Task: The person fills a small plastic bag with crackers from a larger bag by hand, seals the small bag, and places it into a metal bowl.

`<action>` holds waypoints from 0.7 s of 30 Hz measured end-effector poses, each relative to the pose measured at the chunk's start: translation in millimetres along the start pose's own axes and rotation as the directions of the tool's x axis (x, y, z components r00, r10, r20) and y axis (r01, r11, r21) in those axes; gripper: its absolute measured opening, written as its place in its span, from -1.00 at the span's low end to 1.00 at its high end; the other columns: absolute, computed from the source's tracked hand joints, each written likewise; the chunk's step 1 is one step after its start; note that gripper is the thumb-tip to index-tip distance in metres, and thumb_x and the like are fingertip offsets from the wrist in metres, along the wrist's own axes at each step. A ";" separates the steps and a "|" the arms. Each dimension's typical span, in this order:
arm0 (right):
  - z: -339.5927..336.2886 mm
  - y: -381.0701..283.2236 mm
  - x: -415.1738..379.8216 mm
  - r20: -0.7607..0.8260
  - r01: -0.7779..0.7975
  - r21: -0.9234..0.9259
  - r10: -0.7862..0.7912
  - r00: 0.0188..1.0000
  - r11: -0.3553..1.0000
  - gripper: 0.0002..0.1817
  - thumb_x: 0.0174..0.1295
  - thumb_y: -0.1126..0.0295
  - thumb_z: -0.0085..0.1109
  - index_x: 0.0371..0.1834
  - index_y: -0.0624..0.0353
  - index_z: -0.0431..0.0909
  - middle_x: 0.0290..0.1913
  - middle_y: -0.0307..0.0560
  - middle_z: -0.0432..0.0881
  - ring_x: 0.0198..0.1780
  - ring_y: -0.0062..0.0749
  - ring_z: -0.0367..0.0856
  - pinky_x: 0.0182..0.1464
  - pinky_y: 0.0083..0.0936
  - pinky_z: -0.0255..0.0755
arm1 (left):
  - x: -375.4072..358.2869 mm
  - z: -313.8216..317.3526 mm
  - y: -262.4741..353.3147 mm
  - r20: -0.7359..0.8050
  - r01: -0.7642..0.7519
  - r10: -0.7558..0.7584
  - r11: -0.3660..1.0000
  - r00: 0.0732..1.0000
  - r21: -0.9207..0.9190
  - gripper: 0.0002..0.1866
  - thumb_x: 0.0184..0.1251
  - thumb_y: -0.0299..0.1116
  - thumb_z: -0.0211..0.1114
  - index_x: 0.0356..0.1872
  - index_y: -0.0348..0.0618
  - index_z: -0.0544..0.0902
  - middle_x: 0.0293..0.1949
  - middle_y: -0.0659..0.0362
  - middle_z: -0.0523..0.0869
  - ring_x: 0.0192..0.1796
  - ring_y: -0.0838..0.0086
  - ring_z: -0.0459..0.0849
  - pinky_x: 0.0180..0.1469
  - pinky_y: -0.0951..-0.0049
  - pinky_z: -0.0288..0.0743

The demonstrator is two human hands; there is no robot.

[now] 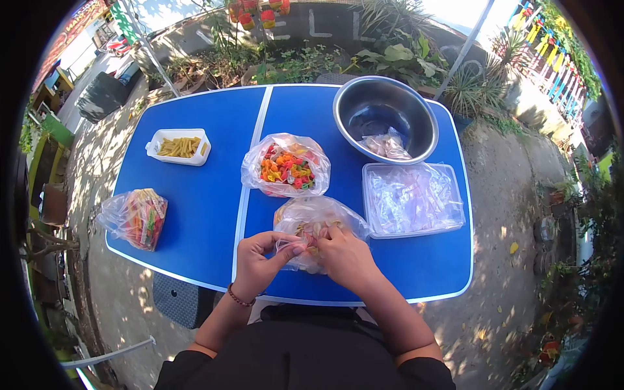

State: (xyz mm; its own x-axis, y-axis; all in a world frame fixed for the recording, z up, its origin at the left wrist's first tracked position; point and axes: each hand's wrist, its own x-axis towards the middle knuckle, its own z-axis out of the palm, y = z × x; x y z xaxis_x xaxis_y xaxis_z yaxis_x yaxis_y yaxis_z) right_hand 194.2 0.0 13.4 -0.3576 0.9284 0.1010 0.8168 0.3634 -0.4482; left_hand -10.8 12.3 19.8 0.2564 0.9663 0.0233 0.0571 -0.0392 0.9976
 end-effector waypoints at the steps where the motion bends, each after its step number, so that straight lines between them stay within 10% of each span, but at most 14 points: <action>1: 2.4 -0.3 -0.6 0.050 -0.033 -0.018 0.034 0.998 0.999 -0.79 0.15 0.42 0.36 -0.18 0.26 0.65 -0.09 0.14 0.66 -0.15 0.12 0.68 -0.04 -0.11 0.59 | -0.4 -1.0 0.6 0.015 0.026 -0.026 1.000 1.000 0.011 -0.76 0.30 -0.34 0.53 -0.12 -0.28 0.81 -0.36 0.16 0.84 -0.37 0.73 0.68 -0.32 0.67 0.53; 4: -2.4 1.8 1.6 0.135 -0.104 0.028 0.099 0.986 0.994 -0.82 0.14 0.45 0.35 -0.23 0.29 0.65 -0.06 0.15 0.67 -0.17 0.13 0.69 -0.01 -0.14 0.60 | -1.6 -3.1 0.8 0.044 0.078 -0.078 0.997 0.996 0.012 -0.77 0.32 -0.38 0.51 -0.12 -0.33 0.78 -0.30 0.13 0.84 -0.27 0.66 0.76 -0.20 0.65 0.62; 13: -38.2 -15.2 7.0 -0.345 0.124 0.641 0.139 0.928 0.758 -0.82 0.18 0.66 0.32 -0.15 0.27 0.71 -0.18 0.03 0.71 -0.18 -0.21 0.75 -0.19 -0.43 0.60 | 0.0 4.2 -2.0 0.059 0.008 -0.007 1.000 0.998 -0.014 -0.71 0.25 -0.31 0.58 -0.16 -0.33 0.80 -0.34 0.14 0.85 -0.31 0.67 0.75 -0.26 0.64 0.59; 21: -42.8 -12.4 0.5 -0.169 0.061 0.655 0.068 0.983 0.753 -0.87 0.18 0.67 0.36 -0.22 0.27 0.73 -0.17 -0.01 0.69 -0.21 -0.41 0.69 -0.15 -0.54 0.56 | 0.7 6.7 4.5 0.123 0.035 -0.026 0.997 0.992 -0.071 -0.71 0.25 -0.34 0.57 -0.13 -0.35 0.79 -0.26 0.11 0.86 -0.21 0.63 0.79 -0.15 0.59 0.66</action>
State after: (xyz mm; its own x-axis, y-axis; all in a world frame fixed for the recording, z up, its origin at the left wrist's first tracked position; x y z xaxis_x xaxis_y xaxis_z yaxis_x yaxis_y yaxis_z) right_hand 203.3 -0.7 57.0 -0.2198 0.9506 0.2191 0.2967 0.2791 -0.9133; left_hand -3.9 11.0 23.9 0.3714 0.9284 -0.0111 -0.0023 0.0128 0.9999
